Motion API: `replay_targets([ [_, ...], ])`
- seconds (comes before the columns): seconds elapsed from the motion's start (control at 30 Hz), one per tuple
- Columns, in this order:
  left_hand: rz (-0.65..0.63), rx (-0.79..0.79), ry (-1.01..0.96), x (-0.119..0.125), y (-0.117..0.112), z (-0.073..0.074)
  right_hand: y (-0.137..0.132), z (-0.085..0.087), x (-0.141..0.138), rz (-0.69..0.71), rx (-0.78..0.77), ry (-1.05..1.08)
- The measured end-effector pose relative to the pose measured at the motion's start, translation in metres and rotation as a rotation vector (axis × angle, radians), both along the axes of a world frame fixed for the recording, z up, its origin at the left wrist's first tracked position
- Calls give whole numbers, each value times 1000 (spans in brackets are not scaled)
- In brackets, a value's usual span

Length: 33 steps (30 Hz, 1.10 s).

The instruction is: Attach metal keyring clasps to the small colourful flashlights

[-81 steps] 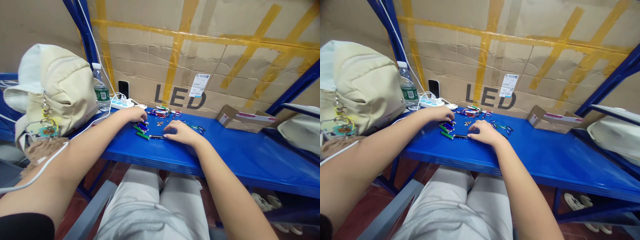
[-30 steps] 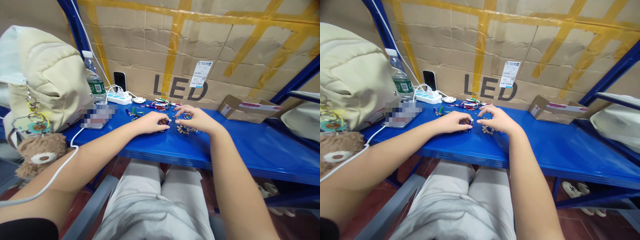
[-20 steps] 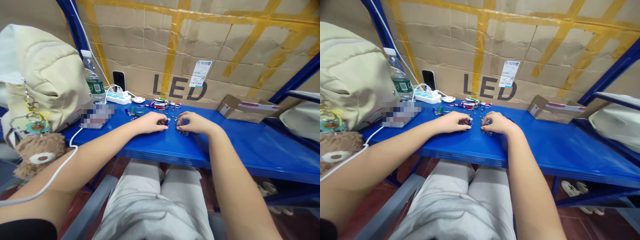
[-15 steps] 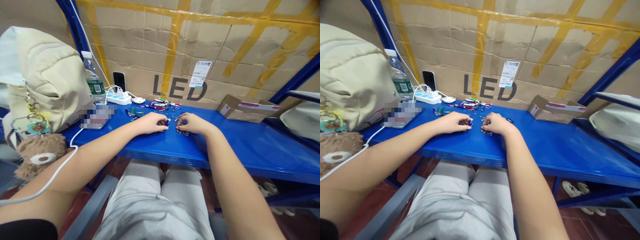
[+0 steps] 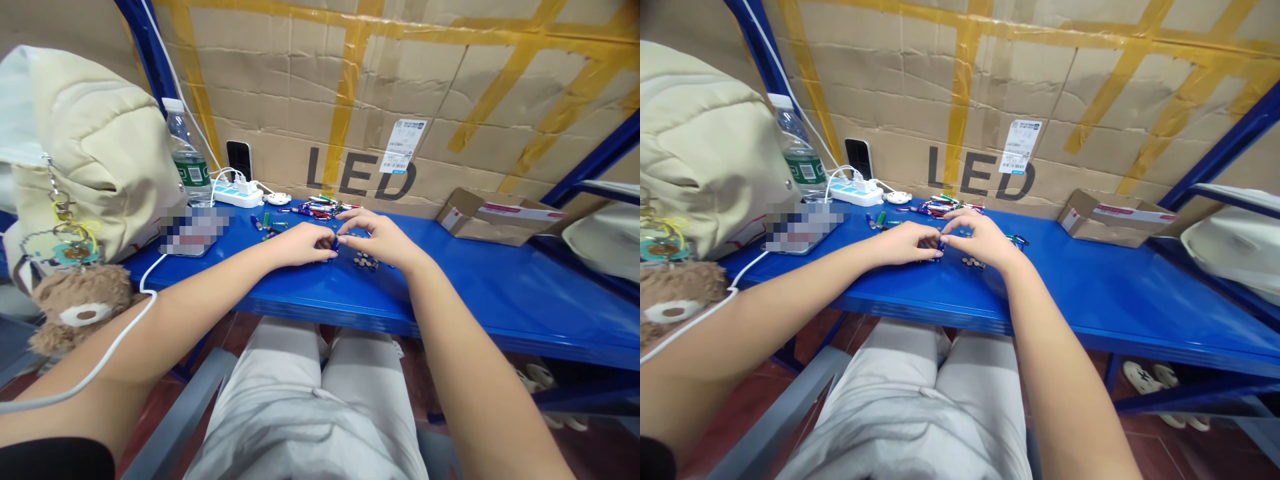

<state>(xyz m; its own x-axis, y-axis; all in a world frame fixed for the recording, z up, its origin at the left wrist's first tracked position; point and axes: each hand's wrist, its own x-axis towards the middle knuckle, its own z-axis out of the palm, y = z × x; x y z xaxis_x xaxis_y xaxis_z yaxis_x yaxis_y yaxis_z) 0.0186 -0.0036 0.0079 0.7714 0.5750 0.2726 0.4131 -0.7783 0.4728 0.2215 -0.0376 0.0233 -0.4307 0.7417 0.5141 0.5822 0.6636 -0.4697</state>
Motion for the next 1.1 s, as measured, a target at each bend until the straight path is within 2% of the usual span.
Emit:
replay_targets([
  [0.27, 19, 8, 11, 0, 0, 1, -3, 1, 1, -17, -16, 38],
  [0.67, 11, 21, 22, -1, -2, 2, -3, 2, 4, 52, 20, -62],
  [0.97, 14, 29, 64, -2, -3, 3, -10, 3, -6, 38, 196, -200],
  [1.1, 23, 27, 59, -2, -4, 5, -10, 6, -4, -39, 205, -78],
])
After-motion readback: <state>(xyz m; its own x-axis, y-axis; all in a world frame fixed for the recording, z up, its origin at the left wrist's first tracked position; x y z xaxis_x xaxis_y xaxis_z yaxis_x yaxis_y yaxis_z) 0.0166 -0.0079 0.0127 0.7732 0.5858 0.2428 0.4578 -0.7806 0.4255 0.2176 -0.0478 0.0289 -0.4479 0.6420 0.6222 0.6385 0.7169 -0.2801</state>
